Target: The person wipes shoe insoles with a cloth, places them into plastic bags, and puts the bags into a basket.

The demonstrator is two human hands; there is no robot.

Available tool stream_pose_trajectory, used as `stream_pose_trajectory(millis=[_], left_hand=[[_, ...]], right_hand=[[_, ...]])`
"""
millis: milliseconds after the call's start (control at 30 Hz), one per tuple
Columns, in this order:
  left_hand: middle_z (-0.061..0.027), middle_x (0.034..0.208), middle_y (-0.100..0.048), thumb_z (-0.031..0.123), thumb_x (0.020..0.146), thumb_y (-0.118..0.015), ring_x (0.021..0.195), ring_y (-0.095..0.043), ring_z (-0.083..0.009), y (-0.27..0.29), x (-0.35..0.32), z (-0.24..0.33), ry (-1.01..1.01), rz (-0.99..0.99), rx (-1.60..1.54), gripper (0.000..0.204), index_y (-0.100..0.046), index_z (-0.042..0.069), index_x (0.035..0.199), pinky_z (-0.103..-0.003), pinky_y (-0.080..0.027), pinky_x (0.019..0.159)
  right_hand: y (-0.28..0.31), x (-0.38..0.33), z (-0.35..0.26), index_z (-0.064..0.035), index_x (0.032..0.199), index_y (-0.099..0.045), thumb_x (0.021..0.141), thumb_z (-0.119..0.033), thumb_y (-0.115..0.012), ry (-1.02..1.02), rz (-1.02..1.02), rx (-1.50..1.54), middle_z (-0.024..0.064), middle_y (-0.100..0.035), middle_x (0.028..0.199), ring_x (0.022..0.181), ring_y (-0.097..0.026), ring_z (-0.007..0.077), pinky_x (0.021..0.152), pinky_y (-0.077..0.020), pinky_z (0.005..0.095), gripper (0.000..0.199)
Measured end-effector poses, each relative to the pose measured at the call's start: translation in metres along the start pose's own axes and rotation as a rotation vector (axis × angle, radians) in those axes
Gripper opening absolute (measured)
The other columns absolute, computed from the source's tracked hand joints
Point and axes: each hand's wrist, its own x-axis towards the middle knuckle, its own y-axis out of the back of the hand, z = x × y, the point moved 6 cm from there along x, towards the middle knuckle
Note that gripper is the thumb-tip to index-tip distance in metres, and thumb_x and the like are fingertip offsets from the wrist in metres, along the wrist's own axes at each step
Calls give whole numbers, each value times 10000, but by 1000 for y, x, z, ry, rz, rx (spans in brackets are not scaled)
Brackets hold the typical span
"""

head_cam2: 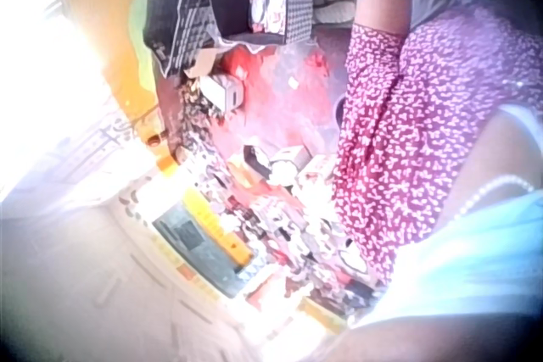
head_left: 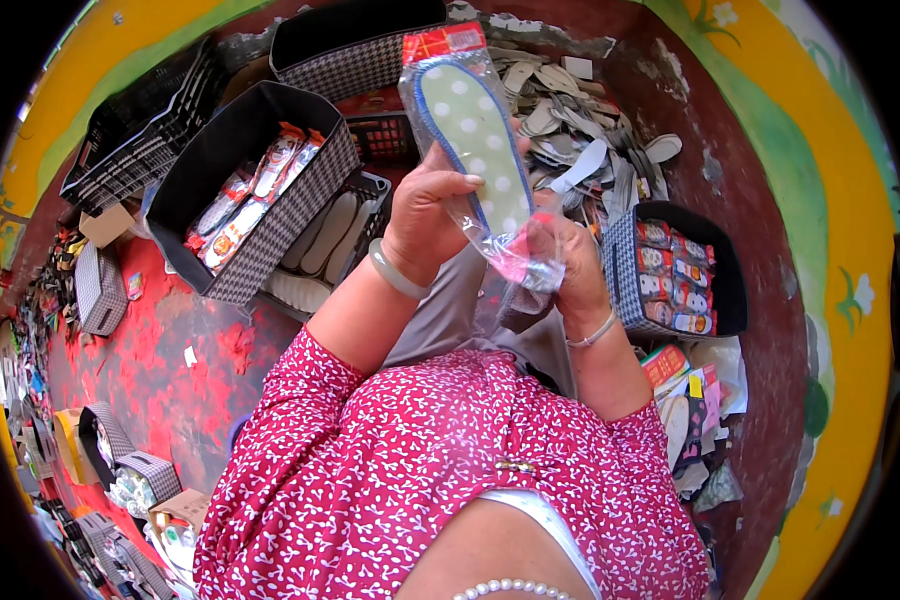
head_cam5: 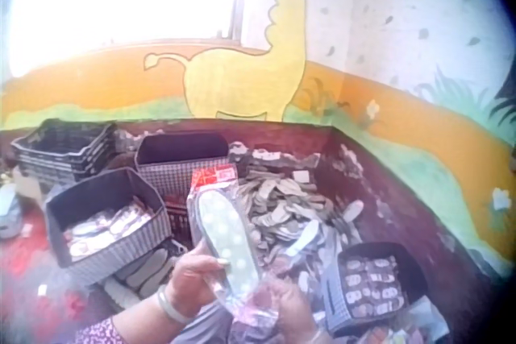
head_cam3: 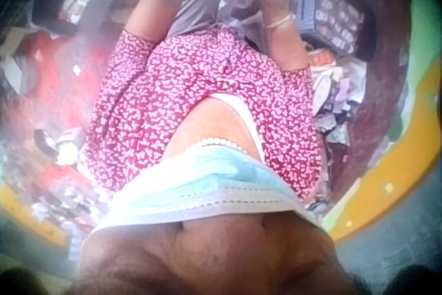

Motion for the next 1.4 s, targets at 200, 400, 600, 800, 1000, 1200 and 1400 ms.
stream_pose_trajectory(millis=[200, 400, 600, 800, 1000, 1200, 1400], left_hand=[[-203, 1292, -472, 20, 736, -507, 1192, -478, -314, 24, -6, -32, 166, 100, -73, 643, -319, -25, 1349, -436, -397, 1004], [-156, 1356, -369, 184, 826, -652, 1171, -475, -247, 54, -29, -55, 197, 307, 75, 743, -221, 104, 1427, -378, -376, 998], [-144, 1297, -444, 0, 868, -575, 1000, -574, -140, 40, -33, -65, 20, 129, 471, 565, -352, 73, 1382, -270, -463, 863], [-110, 1018, -629, 60, 904, -551, 839, -622, -136, 60, -29, -54, 13, 378, 183, 188, -591, -65, 1038, -244, -518, 747], [-107, 988, -637, 28, 885, -560, 888, -617, -162, 60, -28, -50, 60, 432, 157, 165, -590, -48, 1028, -271, -496, 832], [-133, 1163, -543, -51, 858, -530, 1070, -521, -174, 14, -28, -10, -450, 203, 1088, 204, -574, -16, 1055, -276, -403, 935], [-137, 1266, -481, 186, 940, -515, 1134, -493, -207, 22, -21, -54, -100, 152, 850, 481, -338, -4, 1345, -329, -380, 966]], right_hand=[[7, 0, 16, 10, 810, -676, 855, -183, -631, -200, 204, 91, -5, -609, 668, 560, -528, 52, 521, -407, 197, 204], [43, -5, 9, 32, 776, -684, 848, -186, -632, -3, 469, -220, -3, -611, 631, 538, -519, 49, 486, -390, 214, 235], [32, -4, -5, 42, 773, -682, 850, -206, -640, 87, 482, -475, -4, -602, 594, 546, -484, 31, 490, -395, 220, 263], [40, -1, 23, 40, 854, -684, 871, -189, -633, 138, 485, -25, -20, -619, 711, 640, -506, 44, 586, -413, 208, 234], [37, -6, 22, 34, 853, -683, 875, -188, -627, 183, 477, -57, -26, -608, 696, 637, -501, 45, 585, -406, 211, 230], [38, -10, -22, 30, 801, -677, 833, -228, -657, 179, 534, -614, 30, -609, 618, 567, -536, 85, 542, -411, 241, 261], [-7, -10, -45, -86, 635, -580, 760, -232, -641, 661, 468, -1552, 54, -559, 589, 574, -561, 258, 521, -434, 353, 201]])
